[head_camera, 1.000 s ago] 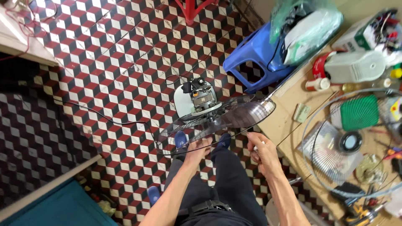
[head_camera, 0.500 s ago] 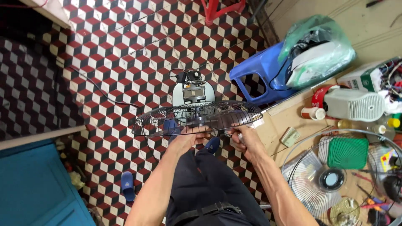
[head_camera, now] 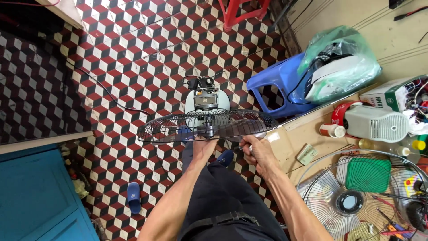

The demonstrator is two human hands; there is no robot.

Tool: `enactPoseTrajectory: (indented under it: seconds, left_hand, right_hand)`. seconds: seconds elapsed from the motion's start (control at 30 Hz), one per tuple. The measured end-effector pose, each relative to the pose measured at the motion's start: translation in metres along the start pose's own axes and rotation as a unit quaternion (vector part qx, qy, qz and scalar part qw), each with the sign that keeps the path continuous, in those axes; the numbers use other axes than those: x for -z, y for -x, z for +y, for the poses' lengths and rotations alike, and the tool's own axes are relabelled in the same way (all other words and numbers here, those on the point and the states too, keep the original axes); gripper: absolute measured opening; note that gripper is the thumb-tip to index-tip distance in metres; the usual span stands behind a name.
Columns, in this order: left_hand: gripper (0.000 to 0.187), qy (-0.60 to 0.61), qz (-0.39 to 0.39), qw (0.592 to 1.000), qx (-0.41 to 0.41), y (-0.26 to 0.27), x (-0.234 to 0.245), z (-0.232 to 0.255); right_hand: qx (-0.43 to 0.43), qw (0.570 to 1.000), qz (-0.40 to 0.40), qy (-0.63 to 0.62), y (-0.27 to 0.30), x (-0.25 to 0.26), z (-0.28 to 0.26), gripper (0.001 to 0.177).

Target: Dismantling, cleaning, and reassembling the blades of an electric fan on a workbench.

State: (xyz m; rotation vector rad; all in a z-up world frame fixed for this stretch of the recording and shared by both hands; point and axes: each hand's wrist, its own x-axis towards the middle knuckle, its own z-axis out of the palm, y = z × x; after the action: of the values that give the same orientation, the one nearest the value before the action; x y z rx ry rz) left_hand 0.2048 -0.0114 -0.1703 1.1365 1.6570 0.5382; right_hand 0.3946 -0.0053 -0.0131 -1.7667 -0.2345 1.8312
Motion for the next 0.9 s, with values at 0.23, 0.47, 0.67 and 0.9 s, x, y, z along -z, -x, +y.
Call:
enactPoseTrajectory:
  seconds: [0.23,0.47,0.67,0.9]
  left_hand:
    - [0.045,-0.059,-0.125,0.983,0.12,0.01,0.024,0.032]
    - [0.038,0.179,-0.135,0.967,0.12,0.027,0.02,-0.024]
    - [0.05,0.077,-0.079,0.991,0.074,0.088,0.072,0.043]
    - [0.063,-0.127,-0.064,0.924,-0.355,0.145,0.073,0.112]
  right_hand:
    - [0.018,0.997,0.044,0.053,0.014,-0.015,-0.015,0.024]
    - [0.037,0.998,0.028,0.046,0.014,-0.005,0.006,0.033]
    - [0.03,0.999,0.026,0.011,0.035,0.004,0.035,0.049]
    - [-0.04,0.976,-0.109,-0.182,0.05,-0.046,0.051,0.068]
